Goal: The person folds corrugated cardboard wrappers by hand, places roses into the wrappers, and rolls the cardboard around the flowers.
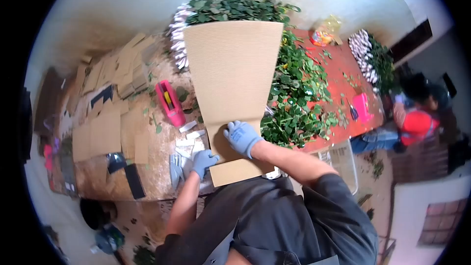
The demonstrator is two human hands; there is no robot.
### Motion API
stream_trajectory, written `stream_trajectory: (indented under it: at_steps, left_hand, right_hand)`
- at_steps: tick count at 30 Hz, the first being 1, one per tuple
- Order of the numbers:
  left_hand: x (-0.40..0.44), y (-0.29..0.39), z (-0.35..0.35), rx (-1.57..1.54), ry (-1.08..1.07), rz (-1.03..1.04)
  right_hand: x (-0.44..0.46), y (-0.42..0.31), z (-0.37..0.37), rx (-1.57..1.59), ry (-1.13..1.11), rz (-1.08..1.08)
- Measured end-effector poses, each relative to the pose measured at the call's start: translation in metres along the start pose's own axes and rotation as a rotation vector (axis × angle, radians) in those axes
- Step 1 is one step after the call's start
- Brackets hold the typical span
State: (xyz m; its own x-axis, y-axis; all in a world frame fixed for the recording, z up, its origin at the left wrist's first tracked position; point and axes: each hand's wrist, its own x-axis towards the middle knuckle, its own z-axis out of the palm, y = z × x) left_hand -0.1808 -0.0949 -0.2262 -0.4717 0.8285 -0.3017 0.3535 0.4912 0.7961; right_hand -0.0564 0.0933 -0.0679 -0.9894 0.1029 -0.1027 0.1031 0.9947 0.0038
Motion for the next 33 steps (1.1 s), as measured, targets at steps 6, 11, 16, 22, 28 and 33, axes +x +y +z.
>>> stream_trajectory:
  at_steps: [6,11,16,22,28,33]
  left_hand:
    - [-0.004,-0.003,-0.004,0.097,-0.008,0.001]
    - [-0.016,0.053,-0.043,0.267,0.015,0.008]
    - [-0.001,0.194,-0.088,0.608,0.197,0.444]
    - [0.093,0.201,-0.080,0.501,-0.477,0.200]
    - [0.166,0.164,-0.061,0.053,-0.804,-0.307]
    - [0.171,0.182,-0.057,0.047,-0.883,-0.462]
  right_hand:
    - [0.007,0.008,0.067,0.030,0.128,-0.047]
    - [0.009,0.004,0.081,0.183,0.283,0.033]
    - [0.008,0.002,0.081,0.118,0.225,-0.005]
    - [0.050,-0.017,0.150,0.330,0.396,0.205]
    - [0.007,-0.008,0.063,-0.017,0.026,0.030]
    - [0.005,0.001,0.047,-0.025,-0.092,-0.060]
